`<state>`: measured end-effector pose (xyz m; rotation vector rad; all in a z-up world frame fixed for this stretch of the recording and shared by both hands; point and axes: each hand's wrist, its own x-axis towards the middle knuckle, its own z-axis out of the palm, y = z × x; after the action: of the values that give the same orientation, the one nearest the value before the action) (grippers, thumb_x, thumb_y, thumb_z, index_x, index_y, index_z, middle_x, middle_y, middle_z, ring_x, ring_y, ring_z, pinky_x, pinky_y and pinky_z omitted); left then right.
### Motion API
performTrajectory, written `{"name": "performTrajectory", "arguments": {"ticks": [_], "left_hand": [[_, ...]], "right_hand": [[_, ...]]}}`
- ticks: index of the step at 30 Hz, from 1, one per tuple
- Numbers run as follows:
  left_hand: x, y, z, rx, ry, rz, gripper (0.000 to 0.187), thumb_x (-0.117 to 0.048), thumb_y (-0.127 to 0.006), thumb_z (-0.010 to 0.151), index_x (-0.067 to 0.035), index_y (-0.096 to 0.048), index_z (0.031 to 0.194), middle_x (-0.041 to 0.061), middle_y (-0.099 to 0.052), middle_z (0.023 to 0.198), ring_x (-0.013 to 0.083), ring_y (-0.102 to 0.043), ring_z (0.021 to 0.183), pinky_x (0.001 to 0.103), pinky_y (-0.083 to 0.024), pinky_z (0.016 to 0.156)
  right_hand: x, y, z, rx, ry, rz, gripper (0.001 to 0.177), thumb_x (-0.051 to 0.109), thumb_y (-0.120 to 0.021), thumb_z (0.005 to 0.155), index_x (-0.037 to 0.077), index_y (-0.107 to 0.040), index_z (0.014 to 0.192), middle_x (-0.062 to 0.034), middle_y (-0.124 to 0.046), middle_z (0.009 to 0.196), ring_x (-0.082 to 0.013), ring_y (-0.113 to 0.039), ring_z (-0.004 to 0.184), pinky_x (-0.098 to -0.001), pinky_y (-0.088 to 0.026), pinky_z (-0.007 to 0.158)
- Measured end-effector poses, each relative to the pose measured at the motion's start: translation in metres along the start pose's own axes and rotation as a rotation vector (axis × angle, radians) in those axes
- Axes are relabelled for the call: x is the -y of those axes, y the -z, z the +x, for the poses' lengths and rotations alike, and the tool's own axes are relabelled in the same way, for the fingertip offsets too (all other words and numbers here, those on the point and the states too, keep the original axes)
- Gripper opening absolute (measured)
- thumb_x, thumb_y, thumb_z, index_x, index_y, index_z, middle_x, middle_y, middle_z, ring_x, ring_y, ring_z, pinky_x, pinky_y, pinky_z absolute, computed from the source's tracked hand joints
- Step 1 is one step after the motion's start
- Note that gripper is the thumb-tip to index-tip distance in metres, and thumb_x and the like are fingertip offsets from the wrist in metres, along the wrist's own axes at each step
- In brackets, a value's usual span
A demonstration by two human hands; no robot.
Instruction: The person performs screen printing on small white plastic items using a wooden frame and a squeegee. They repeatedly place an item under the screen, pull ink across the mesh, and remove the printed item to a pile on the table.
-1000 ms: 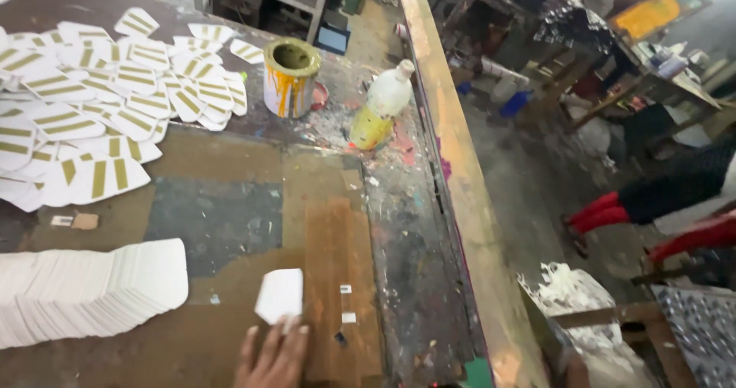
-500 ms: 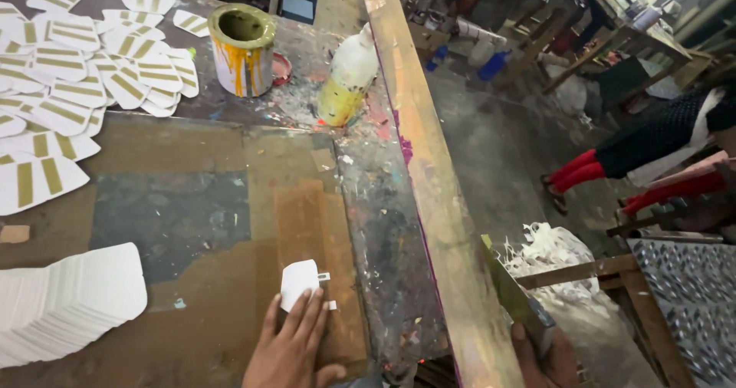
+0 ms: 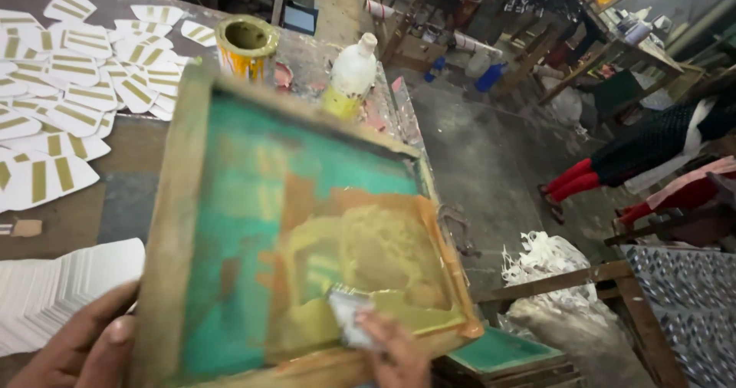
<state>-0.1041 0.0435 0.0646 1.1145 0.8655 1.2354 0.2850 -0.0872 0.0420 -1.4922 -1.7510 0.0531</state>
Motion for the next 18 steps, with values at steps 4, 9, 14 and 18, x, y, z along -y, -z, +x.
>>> {"name": "performTrajectory", "arguments": {"ticks": [4, 9, 14, 18], "left_hand": [[0.133, 0.064, -0.007, -0.218, -0.043, 0.439, 0.054, -0.026, -0.066, 0.096, 0.007, -0.063, 0.138, 0.019, -0.076, 0.114, 0.0261, -0.07, 0.11, 0.037, -0.05, 0.1], [0.113, 0.058, -0.009, -0.16, 0.135, 1.087, 0.077, -0.039, -0.088, 0.078, 0.006, -0.063, 0.136, 0.027, -0.074, 0.114, 0.033, -0.074, 0.11, 0.04, -0.058, 0.096], [0.102, 0.045, -0.02, -0.259, -0.056, 0.954, 0.07, -0.035, -0.08, 0.074, -0.005, -0.067, 0.135, 0.022, -0.076, 0.109, 0.0319, -0.074, 0.109, 0.04, -0.057, 0.097], [0.101, 0.036, -0.032, -0.299, 0.058, 1.064, 0.068, -0.036, -0.088, 0.075, -0.01, -0.068, 0.135, 0.019, -0.077, 0.109, 0.0343, -0.074, 0.101, 0.041, -0.057, 0.091]], "right_hand": [[-0.055, -0.042, -0.031, 0.35, 0.32, 0.268, 0.049, -0.006, -0.068, 0.084, 0.002, -0.067, 0.132, -0.0176, -0.072, 0.127, -0.034, -0.07, 0.122, -0.0442, -0.054, 0.106], [0.018, -0.047, 0.046, 0.317, 0.155, 0.207, 0.05, -0.007, -0.065, 0.077, 0.008, -0.073, 0.125, -0.0143, -0.076, 0.119, -0.0319, -0.072, 0.115, -0.0406, -0.057, 0.103], [0.036, -0.061, 0.1, 0.337, -0.002, 0.358, 0.051, -0.01, -0.057, 0.074, 0.008, -0.073, 0.119, -0.0147, -0.076, 0.124, -0.0365, -0.069, 0.124, -0.0455, -0.051, 0.114], [0.026, -0.068, 0.022, 0.313, 0.035, 0.146, 0.051, -0.007, -0.06, 0.074, 0.007, -0.076, 0.12, -0.0148, -0.077, 0.124, -0.0357, -0.067, 0.126, -0.0468, -0.047, 0.114]]}}
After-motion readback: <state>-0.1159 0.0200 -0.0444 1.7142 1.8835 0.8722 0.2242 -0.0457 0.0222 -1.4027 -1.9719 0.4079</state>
